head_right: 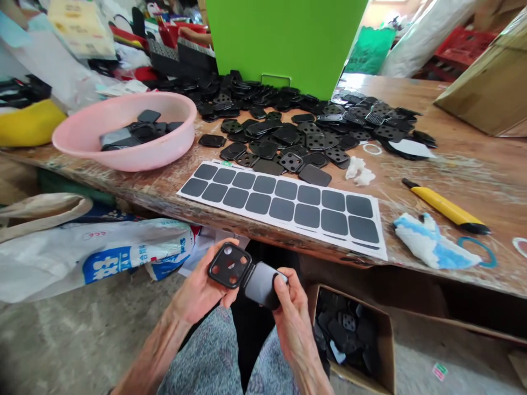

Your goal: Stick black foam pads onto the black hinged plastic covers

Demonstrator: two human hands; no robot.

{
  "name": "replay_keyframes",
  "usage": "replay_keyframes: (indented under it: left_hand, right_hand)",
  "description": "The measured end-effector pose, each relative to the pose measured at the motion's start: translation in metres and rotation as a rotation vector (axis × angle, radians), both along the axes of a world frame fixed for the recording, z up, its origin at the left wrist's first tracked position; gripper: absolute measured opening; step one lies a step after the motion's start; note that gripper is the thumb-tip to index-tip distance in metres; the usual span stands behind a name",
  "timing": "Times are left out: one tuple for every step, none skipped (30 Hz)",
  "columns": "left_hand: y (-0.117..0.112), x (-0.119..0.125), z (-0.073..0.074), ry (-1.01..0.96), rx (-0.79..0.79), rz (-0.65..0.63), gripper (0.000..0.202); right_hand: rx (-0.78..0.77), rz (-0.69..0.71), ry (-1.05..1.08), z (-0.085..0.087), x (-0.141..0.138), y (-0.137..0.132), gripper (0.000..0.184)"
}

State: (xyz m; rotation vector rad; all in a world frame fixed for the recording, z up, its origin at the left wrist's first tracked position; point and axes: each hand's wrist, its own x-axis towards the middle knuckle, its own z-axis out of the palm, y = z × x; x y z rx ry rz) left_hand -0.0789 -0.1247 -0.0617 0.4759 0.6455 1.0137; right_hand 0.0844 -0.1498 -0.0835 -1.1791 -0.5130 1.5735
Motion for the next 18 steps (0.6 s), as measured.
replay_keyframes:
  left_hand:
    - [0.0,0.004,0.002,0.023,-0.008,0.049,0.049]
    - [0.0,0.009,0.005,0.06,-0.025,0.116,0.053]
    - [0.0,0.013,0.008,0.103,-0.054,0.194,0.056]
    - [0.001,0.016,0.011,0.149,-0.097,0.269,0.058]
    - [0.003,0.017,0.015,0.187,-0.153,0.328,0.058]
    - [0.006,0.017,0.018,0.21,-0.22,0.366,0.055]
    - [0.009,0.015,0.021,0.218,-0.286,0.384,0.051]
    - [0.014,0.011,0.023,0.217,-0.34,0.375,0.046]
    - [0.019,0.007,0.024,0.221,-0.375,0.358,0.04]
    - [0.024,0.003,0.025,0.239,-0.389,0.341,0.034]
    - [0.03,-0.001,0.026,0.27,-0.391,0.32,0.031]
    - [0.034,-0.003,0.028,0.307,-0.382,0.302,0.03]
    - [0.038,-0.004,0.031,0.347,-0.369,0.28,0.032]
    - [0.042,-0.004,0.035,0.382,-0.355,0.257,0.037]
    - [0.045,-0.003,0.039,0.409,-0.331,0.239,0.045]
    - [0.047,-0.001,0.045,0.424,-0.301,0.219,0.053]
    - [0.049,0.002,0.05,0.437,-0.266,0.204,0.059]
    - [0.051,0.005,0.055,0.451,-0.23,0.198,0.063]
  right_hand:
    - [0.008,-0.012,0.007,-0.001,-0.004,-0.002,0.028]
    - [0.02,-0.02,0.005,-0.001,-0.008,-0.004,0.028]
    - [0.041,-0.012,-0.012,0.0,-0.011,-0.005,0.029]
    - [0.074,0.025,-0.059,0.001,-0.012,-0.006,0.029]
    - [0.12,0.087,-0.143,0.005,-0.012,-0.004,0.029]
    - [0.182,0.154,-0.258,0.01,-0.009,-0.001,0.028]
    - [0.247,0.208,-0.396,0.017,-0.001,0.006,0.027]
    - [0.31,0.237,-0.547,0.026,0.01,0.016,0.025]
    - [0.368,0.23,-0.712,0.036,0.026,0.028,0.022]
    - [0.4,0.186,-0.881,0.048,0.047,0.044,0.021]
    - [0.411,0.136,-1.077,0.06,0.071,0.061,0.021]
    - [0.39,0.078,-1.34,0.07,0.097,0.08,0.022]
    - [0.299,0.03,-1.625,0.079,0.124,0.1,0.023]
    - [0.234,-0.02,-1.722,0.086,0.151,0.12,0.025]
    - [0.198,-0.053,-1.775,0.09,0.176,0.139,0.027]
    - [0.166,-0.075,-1.823,0.091,0.197,0.157,0.029]
    - [0.134,-0.091,-1.865,0.09,0.215,0.172,0.029]
    - [0.102,-0.097,-1.9,0.088,0.23,0.185,0.028]
